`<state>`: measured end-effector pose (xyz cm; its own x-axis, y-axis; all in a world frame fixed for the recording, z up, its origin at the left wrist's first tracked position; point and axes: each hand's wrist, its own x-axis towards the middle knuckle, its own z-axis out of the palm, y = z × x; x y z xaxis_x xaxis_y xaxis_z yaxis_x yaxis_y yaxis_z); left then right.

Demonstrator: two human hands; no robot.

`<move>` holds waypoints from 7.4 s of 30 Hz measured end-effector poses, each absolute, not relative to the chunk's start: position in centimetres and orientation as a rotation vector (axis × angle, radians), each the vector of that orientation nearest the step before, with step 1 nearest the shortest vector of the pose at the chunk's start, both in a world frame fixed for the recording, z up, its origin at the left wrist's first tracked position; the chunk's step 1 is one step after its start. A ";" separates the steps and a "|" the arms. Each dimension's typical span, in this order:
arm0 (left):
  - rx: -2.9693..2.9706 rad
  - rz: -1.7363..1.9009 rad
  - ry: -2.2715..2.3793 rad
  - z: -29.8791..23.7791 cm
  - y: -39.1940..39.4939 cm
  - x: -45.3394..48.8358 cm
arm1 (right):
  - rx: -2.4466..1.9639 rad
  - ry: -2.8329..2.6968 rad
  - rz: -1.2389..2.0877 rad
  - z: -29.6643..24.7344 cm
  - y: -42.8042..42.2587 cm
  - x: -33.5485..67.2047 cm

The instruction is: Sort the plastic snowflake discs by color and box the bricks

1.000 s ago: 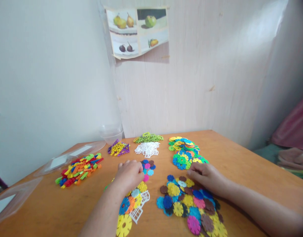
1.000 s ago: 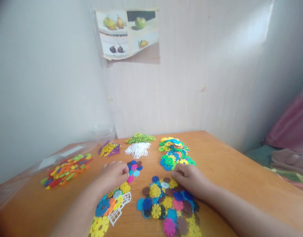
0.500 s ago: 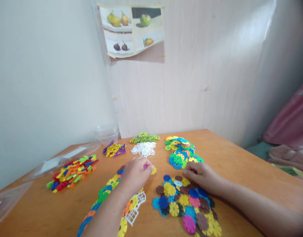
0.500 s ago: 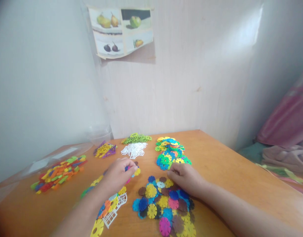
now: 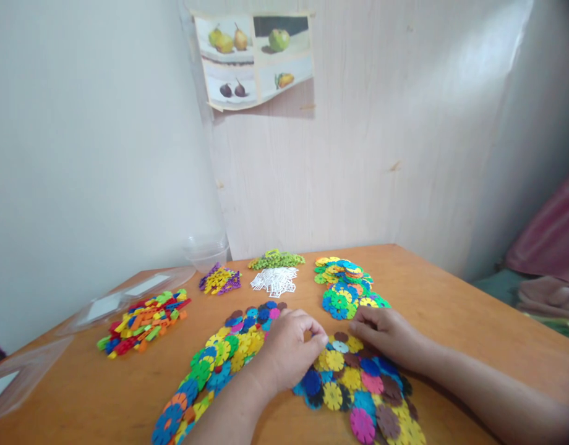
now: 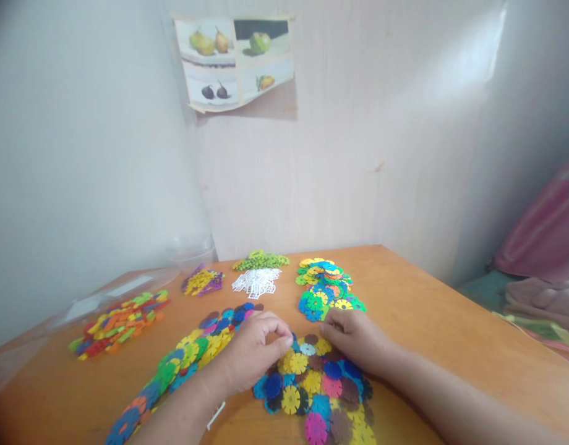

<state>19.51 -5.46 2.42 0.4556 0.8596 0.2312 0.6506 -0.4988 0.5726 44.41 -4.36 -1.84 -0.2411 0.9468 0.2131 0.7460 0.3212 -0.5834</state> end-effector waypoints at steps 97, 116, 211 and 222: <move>2.262 0.729 1.240 3.1 -4.8 18.2 | -1.476 -2.080 0.530 -1.4 -4.6 44.3; 2.592 0.517 1.868 1.1 -2.0 14.2 | -1.483 -2.098 0.492 -1.2 -4.7 44.3; 2.465 0.320 1.890 3.0 -3.0 13.3 | -1.466 -2.131 0.482 -1.9 -4.3 44.7; 2.365 0.508 1.776 3.0 -2.0 14.6 | -1.479 -2.122 0.498 -1.2 -4.7 44.4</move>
